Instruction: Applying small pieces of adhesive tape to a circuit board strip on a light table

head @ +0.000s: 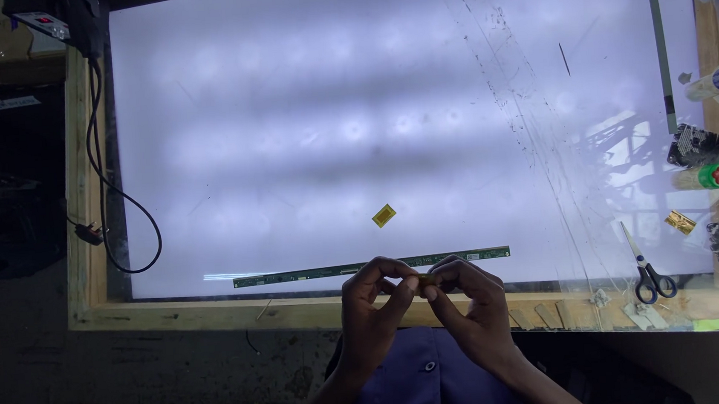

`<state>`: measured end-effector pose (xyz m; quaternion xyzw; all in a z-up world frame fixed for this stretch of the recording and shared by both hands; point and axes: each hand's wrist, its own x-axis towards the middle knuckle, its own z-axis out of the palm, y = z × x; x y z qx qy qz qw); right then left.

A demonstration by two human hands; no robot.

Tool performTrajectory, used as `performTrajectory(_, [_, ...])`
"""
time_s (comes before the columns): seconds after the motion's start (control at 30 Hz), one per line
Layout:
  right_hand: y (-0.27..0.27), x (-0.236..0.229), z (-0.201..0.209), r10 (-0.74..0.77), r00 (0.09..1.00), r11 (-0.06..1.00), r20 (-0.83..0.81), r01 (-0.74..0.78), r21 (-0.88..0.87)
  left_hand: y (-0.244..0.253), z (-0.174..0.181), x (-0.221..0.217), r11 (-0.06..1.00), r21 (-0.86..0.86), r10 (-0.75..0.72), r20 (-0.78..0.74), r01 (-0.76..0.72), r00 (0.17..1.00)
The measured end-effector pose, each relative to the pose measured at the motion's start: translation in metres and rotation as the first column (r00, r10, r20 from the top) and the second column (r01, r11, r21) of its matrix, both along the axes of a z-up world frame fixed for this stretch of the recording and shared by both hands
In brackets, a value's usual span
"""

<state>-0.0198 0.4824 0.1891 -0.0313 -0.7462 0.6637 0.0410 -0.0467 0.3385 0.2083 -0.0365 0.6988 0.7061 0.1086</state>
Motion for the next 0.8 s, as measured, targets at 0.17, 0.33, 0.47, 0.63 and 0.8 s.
performTrajectory(0.17, [-0.001, 0.001, 0.001, -0.054, 0.998, 0.969, 0.039, 0.062, -0.239, -0.002, -0.011, 0.005, 0.992, 0.124, -0.025, 0.088, 0.014, 0.996])
performTrajectory(0.33, [-0.002, 0.003, -0.003, -0.060, 0.998, 0.953, 0.022, 0.064, -0.296, 0.002, -0.010, 0.008, 0.983, 0.184, 0.010, 0.089, -0.026, 0.996])
performTrajectory(0.47, [-0.005, 0.001, 0.006, -0.080, 0.996, 0.941, 0.025, 0.084, -0.327, 0.004, -0.007, 0.008, 0.985, 0.171, -0.006, 0.085, -0.009, 0.996])
performTrajectory(0.63, [0.000, 0.003, 0.009, -0.090, 0.994, 0.925, 0.059, 0.106, -0.364, 0.002, 0.009, 0.005, 0.998, -0.003, -0.067, -0.046, 0.067, 0.997])
performTrajectory(0.8, [0.000, 0.002, 0.013, -0.046, 0.999, 0.968, 0.013, 0.048, -0.246, 0.001, 0.026, -0.002, 0.975, -0.217, -0.131, -0.382, 0.049, 0.915])
